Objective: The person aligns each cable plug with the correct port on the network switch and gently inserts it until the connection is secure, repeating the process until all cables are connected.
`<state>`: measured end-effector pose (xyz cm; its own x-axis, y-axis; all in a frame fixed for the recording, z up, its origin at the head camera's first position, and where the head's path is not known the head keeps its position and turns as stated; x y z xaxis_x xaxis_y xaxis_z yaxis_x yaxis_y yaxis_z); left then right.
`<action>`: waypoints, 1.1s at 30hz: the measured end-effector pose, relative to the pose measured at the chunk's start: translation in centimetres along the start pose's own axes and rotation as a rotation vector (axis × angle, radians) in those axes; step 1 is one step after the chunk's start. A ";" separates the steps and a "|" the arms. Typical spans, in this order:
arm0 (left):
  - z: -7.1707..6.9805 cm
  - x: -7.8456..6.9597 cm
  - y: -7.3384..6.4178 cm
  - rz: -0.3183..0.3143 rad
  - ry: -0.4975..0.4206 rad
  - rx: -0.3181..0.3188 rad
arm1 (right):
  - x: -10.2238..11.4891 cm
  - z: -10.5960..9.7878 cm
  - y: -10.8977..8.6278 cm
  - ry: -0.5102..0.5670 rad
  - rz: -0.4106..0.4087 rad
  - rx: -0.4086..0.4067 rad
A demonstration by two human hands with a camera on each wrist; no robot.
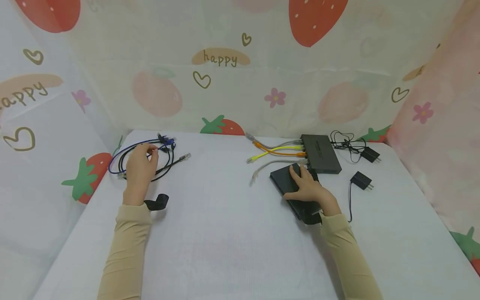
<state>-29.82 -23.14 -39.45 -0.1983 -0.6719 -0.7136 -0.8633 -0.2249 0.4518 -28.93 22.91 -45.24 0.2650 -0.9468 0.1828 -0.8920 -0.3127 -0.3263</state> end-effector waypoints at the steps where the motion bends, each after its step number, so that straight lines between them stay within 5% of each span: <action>1: -0.2 -0.1 0.0 -0.005 -0.005 -0.009 | 0.0 0.0 0.0 0.000 0.000 0.000; 8: -2.1 -1.2 0.0 -0.031 -0.036 -0.097 | -0.1 0.0 -0.1 0.000 -0.003 -0.002; 14: -2.5 -1.2 0.0 -0.036 -0.049 -0.110 | 0.0 0.0 -0.2 -0.002 -0.004 0.001; 25: -1.1 1.0 0.4 -0.063 -0.075 -0.027 | -0.2 0.1 -0.2 0.058 -0.028 -0.014; 33: 0.3 3.1 -0.3 -0.213 -0.118 0.146 | -0.1 0.1 -0.1 0.011 -0.002 0.002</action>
<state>-30.36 -24.94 -42.00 -0.0503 -0.5313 -0.8457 -0.9472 -0.2430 0.2090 -28.85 23.01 -45.34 0.2626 -0.9452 0.1940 -0.8909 -0.3147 -0.3274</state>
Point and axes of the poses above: each hand's wrist, its own y-axis towards the middle knuckle, its own z-axis out of the palm, x = y × z, the point moved 5 cm from there along y, towards the middle knuckle, and after that the axes turned 12 degrees about -y, right-handed, at the moved point
